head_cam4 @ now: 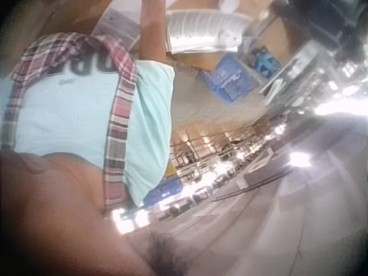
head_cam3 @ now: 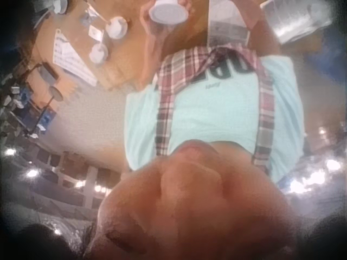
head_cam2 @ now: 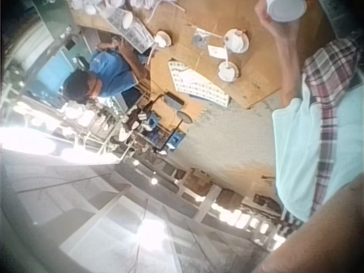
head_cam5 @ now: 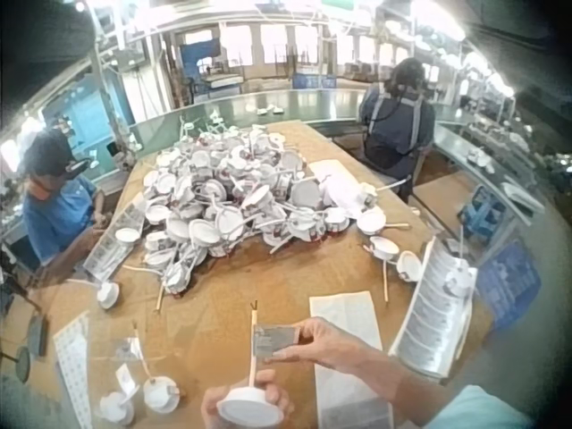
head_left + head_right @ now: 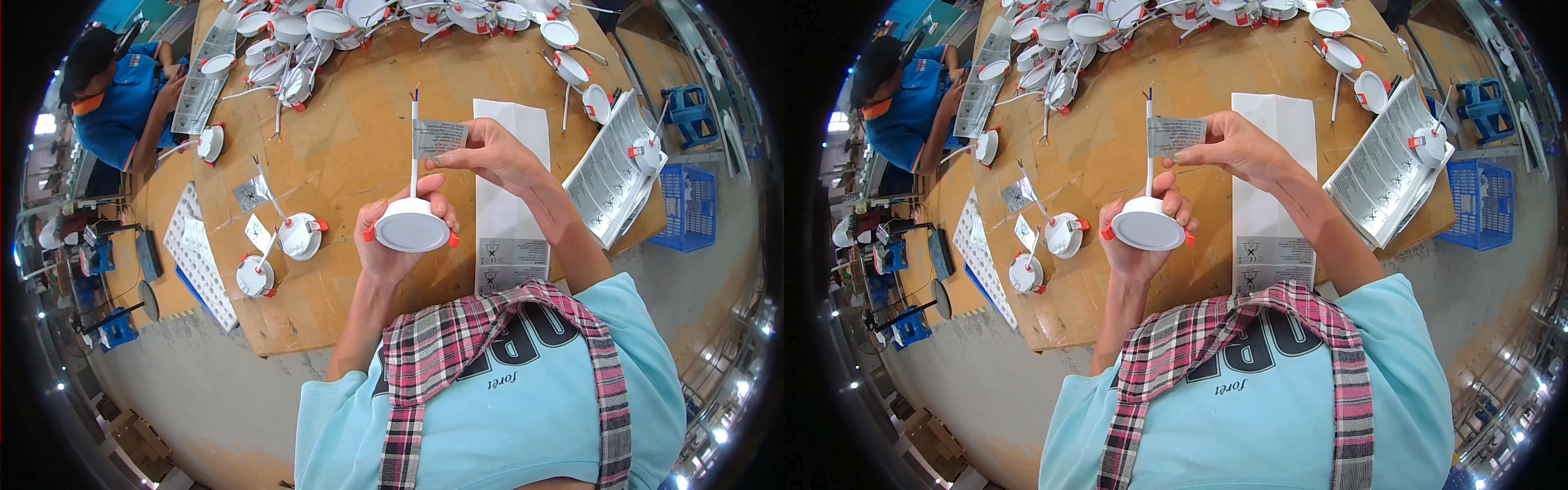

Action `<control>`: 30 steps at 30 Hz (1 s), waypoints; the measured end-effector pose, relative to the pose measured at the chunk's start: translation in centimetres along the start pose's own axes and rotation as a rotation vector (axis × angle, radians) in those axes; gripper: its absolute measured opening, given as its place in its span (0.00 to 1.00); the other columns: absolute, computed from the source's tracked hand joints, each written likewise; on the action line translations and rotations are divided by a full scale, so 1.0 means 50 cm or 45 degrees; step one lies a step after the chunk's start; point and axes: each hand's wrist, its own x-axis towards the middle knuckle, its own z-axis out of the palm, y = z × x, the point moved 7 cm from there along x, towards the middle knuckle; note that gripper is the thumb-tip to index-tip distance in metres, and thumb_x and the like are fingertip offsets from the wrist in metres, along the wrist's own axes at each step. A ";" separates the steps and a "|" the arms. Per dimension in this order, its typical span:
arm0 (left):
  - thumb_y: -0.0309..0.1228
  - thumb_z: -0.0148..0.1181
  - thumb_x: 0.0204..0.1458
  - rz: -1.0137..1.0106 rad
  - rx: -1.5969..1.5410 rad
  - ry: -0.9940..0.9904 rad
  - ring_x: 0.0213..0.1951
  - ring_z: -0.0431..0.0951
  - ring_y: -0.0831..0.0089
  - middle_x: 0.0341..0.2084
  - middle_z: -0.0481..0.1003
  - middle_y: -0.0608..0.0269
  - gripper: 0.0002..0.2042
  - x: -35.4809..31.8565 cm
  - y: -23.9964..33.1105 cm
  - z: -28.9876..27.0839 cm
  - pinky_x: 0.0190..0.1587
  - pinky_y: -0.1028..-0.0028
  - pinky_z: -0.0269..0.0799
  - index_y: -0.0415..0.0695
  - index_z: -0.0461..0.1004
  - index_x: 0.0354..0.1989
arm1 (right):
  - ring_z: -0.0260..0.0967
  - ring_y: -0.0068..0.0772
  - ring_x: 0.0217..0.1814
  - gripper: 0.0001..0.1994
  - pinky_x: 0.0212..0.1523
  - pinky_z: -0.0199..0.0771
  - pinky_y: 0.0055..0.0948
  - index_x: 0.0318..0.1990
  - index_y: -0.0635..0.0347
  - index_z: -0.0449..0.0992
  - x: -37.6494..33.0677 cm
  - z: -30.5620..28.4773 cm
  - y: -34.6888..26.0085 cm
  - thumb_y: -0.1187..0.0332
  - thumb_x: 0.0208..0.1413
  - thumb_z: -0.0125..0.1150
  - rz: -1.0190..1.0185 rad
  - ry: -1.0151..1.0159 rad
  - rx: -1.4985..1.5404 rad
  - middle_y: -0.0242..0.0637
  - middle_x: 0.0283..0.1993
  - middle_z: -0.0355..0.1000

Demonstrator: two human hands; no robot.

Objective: The person peels adhesive labels from a backing sheet by hand and wraps them around the wires of small LED light fixtures on the table.

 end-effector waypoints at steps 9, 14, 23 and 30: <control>0.49 0.41 0.49 0.018 0.029 0.003 0.35 0.64 0.66 0.29 0.66 0.62 0.31 -0.002 0.003 -0.007 0.43 0.66 0.61 0.38 0.67 0.55 | 0.74 0.27 0.41 0.12 0.53 0.70 0.26 0.42 0.67 0.76 0.003 0.002 0.014 0.67 0.56 0.58 -0.042 -0.039 0.014 0.40 0.37 0.77; 0.49 0.42 0.48 0.006 0.022 0.021 0.35 0.64 0.66 0.29 0.66 0.62 0.31 -0.001 0.000 -0.011 0.43 0.66 0.61 0.38 0.66 0.55 | 0.73 0.26 0.43 0.12 0.53 0.69 0.27 0.43 0.66 0.77 0.006 0.001 0.015 0.67 0.56 0.58 -0.051 -0.004 0.054 0.40 0.39 0.77; 0.48 0.43 0.50 0.050 0.102 -0.013 0.37 0.67 0.66 0.34 0.70 0.60 0.32 -0.006 0.020 -0.015 0.45 0.65 0.64 0.35 0.62 0.58 | 0.70 0.28 0.50 0.14 0.56 0.65 0.30 0.47 0.69 0.74 -0.011 -0.010 0.016 0.70 0.55 0.56 -0.139 0.006 -0.112 0.40 0.45 0.74; 0.34 0.53 0.55 0.412 2.207 0.942 0.48 0.70 0.61 0.47 0.69 0.52 0.24 -0.073 0.225 -0.060 0.52 0.66 0.64 0.30 0.63 0.56 | 0.70 0.32 0.43 0.13 0.47 0.68 0.30 0.44 0.63 0.76 -0.120 -0.162 -0.080 0.68 0.53 0.58 -0.393 0.656 -1.093 0.40 0.40 0.75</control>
